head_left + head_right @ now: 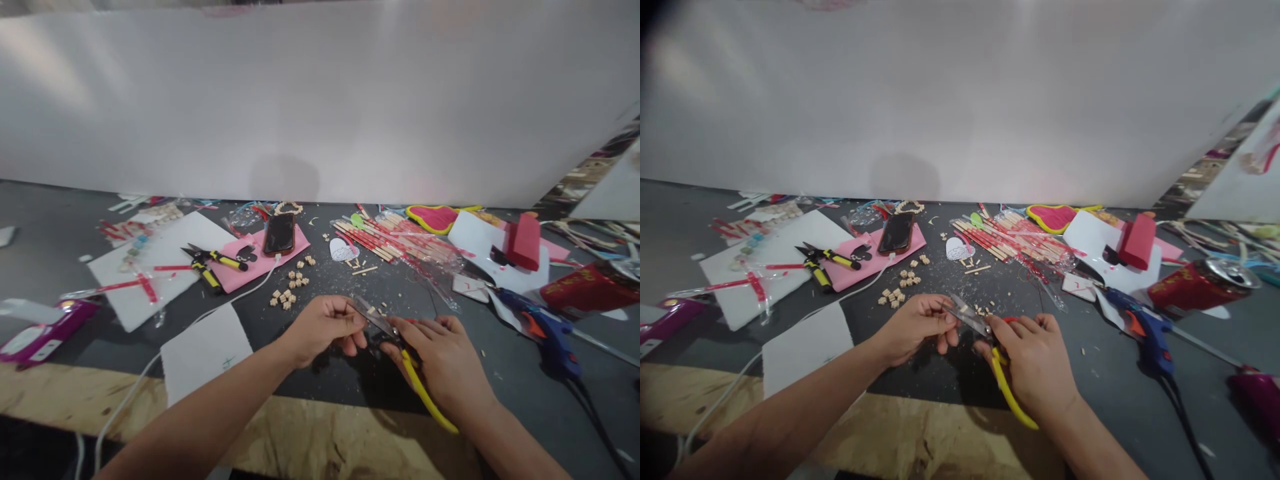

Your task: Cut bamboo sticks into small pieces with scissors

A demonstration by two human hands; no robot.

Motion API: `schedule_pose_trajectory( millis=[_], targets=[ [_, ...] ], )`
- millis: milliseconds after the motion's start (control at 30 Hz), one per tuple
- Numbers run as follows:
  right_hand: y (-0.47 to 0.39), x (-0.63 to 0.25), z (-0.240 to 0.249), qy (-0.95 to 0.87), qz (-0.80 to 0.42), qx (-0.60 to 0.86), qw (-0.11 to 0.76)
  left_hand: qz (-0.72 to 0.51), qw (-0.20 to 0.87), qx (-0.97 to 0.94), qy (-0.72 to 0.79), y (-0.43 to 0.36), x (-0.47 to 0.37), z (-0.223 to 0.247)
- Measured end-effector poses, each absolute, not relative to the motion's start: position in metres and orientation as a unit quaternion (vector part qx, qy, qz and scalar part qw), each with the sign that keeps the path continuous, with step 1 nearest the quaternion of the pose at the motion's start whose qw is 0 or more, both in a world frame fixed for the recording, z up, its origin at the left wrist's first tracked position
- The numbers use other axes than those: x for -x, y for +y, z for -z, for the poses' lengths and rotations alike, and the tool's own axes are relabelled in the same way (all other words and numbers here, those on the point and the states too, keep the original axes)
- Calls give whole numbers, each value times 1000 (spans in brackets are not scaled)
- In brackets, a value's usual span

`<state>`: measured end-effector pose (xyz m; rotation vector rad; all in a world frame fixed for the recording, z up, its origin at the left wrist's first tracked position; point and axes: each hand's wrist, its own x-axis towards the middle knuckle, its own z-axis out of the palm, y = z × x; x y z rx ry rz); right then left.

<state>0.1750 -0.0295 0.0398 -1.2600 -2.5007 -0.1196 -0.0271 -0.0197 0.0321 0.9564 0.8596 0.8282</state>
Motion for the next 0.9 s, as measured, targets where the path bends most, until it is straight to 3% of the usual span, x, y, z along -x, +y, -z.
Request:
schedule_pose_trajectory(
  millis=[300,400,900],
  targets=[
    [-29,-178,-35,-860,62,486,140,-406,430,-616,520,-25,19,-30],
    [-30,-176,-34,-863,57,483,138,-385,387,-636,545,-27,19,-30],
    [-31,-176,-35,-874,44,463,142,-385,627,-503,453,-22,23,-32]
  ],
)
